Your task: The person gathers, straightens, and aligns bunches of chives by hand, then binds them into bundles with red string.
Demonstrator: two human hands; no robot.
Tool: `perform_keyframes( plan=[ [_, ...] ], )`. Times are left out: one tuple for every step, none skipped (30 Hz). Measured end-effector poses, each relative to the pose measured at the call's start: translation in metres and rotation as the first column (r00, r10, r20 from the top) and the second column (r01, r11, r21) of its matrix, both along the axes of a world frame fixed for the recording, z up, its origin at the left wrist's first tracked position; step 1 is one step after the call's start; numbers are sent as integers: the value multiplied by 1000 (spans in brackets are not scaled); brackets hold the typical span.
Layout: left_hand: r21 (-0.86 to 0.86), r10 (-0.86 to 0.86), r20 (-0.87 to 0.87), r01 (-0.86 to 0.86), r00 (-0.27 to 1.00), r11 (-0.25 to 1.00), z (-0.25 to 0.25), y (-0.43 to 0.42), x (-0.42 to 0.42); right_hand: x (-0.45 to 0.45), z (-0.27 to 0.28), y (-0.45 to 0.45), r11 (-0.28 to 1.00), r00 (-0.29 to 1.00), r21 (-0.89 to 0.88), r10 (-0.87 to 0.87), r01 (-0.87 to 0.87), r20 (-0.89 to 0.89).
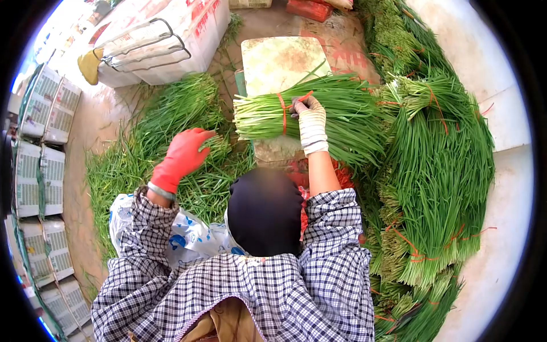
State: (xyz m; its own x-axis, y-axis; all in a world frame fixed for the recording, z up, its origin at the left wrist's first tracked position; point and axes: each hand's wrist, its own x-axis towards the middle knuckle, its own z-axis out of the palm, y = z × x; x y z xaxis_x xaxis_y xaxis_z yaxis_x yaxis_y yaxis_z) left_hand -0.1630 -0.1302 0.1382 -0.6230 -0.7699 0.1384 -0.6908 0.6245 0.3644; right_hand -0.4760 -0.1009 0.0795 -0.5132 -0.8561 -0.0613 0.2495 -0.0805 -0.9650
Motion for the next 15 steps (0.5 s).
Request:
perform_keyframes(
  plan=[
    [-126,-62,-5,61,998,990,3,8,-7,2,3,0,1000,1000,14,-3,3,-8],
    [-128,-56,-9,55,998,990,4,11,-23,1,2,-1,1000,1000,11,3,-2,-13],
    [-196,-81,-48,70,996,978,5,16,-44,0,0,-2,1000,999,21,-6,7,-37],
    [-267,-112,-85,86,990,960,7,16,-63,-1,-1,-3,999,998,28,-19,21,-62],
    [-273,-116,-92,87,989,958,6,13,-79,-1,-1,-2,999,998,30,-15,17,-69],
    [-322,-126,23,127,992,938,3,10,-95,0,-1,1,999,997,29,-19,21,-78],
    [-369,-130,138,173,982,913,0,4,-105,1,-2,1,1000,998,20,-16,17,-61],
    [-375,-137,128,176,982,910,-6,-4,-111,0,-2,1,1000,999,10,-15,15,-44],
    [-369,-161,220,235,962,899,-13,-12,-116,-1,-3,1,1000,999,27,-11,12,-50],
    [-360,-182,313,294,932,886,-12,-17,-119,-1,-1,0,1000,998,22,-18,19,-55],
    [-374,-212,281,310,936,874,-12,-19,-117,0,2,1,1000,1000,14,-13,13,-9],
    [-375,-211,281,310,936,874,-12,-19,-113,2,3,3,1000,999,7,-3,2,38],
    [-282,-196,308,286,931,916,-3,-14,-108,-1,2,1,1000,995,-8,19,-18,95],
    [-185,-184,337,256,924,949,3,-9,-100,-3,1,0,1000,995,-6,23,-23,95],
    [-193,-189,197,227,962,955,4,-4,-82,-5,-1,-1,999,995,28,40,-42,92]
  ],
)
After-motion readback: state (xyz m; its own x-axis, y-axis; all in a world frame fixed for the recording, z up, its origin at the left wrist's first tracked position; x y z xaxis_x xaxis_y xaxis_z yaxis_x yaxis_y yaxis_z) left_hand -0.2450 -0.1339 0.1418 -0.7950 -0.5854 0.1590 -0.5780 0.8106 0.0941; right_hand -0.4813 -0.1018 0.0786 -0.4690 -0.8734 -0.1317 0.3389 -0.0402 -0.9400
